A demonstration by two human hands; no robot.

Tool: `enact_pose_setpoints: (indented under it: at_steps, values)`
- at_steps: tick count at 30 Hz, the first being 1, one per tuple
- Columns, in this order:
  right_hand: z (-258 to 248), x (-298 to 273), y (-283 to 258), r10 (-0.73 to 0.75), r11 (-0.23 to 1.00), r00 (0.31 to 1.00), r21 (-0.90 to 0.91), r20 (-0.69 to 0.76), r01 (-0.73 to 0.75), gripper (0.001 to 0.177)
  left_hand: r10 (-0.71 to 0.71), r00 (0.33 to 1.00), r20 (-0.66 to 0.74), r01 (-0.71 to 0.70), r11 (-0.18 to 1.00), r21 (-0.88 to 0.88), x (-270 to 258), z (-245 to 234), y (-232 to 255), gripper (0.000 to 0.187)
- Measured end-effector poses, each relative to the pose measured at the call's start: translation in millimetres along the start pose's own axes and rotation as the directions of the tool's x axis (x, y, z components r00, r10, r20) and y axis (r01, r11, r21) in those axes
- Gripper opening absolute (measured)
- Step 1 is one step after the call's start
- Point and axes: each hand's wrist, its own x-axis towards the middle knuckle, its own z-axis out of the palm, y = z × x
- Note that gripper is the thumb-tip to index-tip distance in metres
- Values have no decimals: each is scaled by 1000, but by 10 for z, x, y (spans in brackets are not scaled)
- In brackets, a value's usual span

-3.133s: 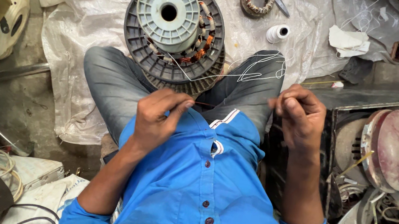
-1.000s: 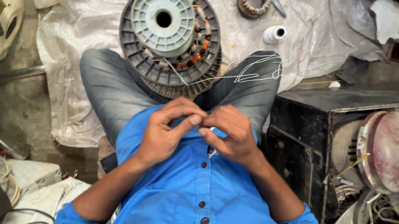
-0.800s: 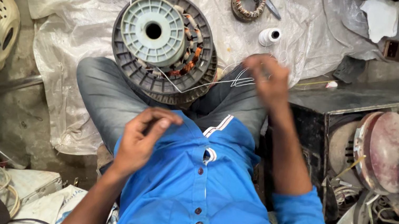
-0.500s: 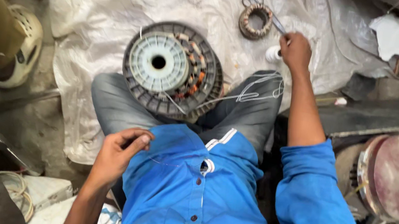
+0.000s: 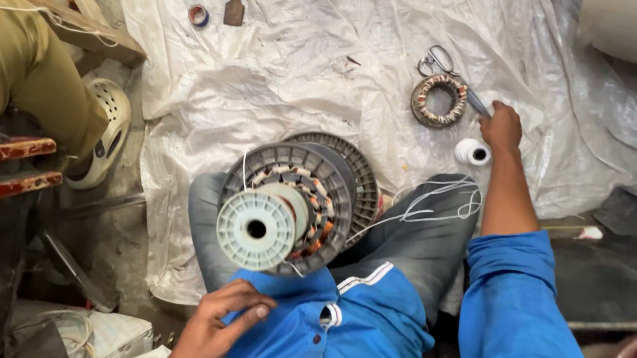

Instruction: The person sits on the floor and works on a motor stator, using scissors to cut copper wire and white thread. They manipulate the wire and thread around the stator slots, occasionally using a knife to adjust the components.

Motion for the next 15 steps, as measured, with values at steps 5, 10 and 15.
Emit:
enact_pose_setpoints:
  at_steps: [5,10,15]
  values:
    - [190,37,-2,88,992,994,-98,64,-82,49,-130,991,-31,130,991,6,56,29,59,18]
    - [298,101,-2,264,958,960,-141,98,-249,32,-168,984,-61,168,986,-4,120,22,48,18]
    - [143,86,200,266,953,964,153,-12,-261,23,-119,989,-87,118,993,-16,110,61,-61,20]
